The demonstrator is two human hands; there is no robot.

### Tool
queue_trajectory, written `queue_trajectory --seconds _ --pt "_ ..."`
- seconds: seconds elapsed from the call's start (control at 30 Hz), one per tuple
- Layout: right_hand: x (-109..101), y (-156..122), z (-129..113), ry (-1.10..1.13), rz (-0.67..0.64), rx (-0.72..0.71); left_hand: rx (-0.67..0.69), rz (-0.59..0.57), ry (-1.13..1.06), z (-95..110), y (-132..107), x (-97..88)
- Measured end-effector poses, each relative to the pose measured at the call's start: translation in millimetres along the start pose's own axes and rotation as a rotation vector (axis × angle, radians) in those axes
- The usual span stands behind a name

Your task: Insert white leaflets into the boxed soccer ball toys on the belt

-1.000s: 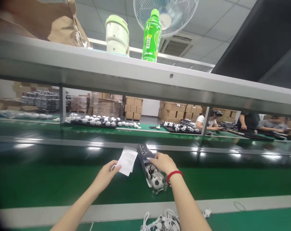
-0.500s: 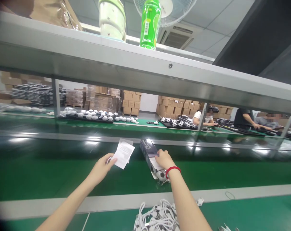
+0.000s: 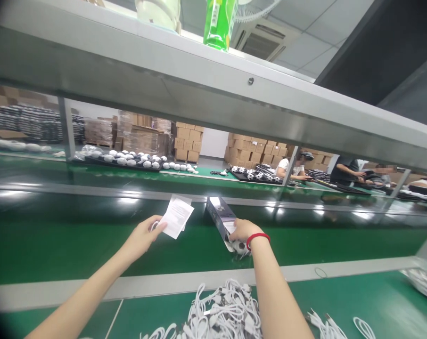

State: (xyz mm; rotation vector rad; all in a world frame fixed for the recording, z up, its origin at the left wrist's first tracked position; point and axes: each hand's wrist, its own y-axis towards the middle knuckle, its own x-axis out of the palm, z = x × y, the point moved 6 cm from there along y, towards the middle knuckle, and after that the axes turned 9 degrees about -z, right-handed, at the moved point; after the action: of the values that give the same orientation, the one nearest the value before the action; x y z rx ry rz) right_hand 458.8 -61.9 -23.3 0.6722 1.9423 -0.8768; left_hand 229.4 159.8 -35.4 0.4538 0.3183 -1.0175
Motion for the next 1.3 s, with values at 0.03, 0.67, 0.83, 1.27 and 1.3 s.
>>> queue_trajectory --seconds 0.03,0.67,0.83,1.27,1.3 --pt "0.5 1.5 2.5 0.003 0.007 0.008 0.001 0.001 0.004 0.3 0.0 -0.2" --pt "-40.3 -2.0 50.6 0.055 0.306 0.168 -0.027 -0.08 -0.03 6.7 -1.1 10.2" --pt "-60.9 -24.7 47.1 0.041 0.435 0.21 -0.032 -0.089 -0.033 7.0 -1.5 11.9" --pt "-59.3 -15.7 70.7 0.25 0.554 0.119 -0.046 -0.121 -0.034 5.5 -0.9 18.3" --pt "-50.9 -9.5 74.7 0.279 0.537 0.108 -0.043 -0.126 -0.036 5.1 -0.4 19.8"
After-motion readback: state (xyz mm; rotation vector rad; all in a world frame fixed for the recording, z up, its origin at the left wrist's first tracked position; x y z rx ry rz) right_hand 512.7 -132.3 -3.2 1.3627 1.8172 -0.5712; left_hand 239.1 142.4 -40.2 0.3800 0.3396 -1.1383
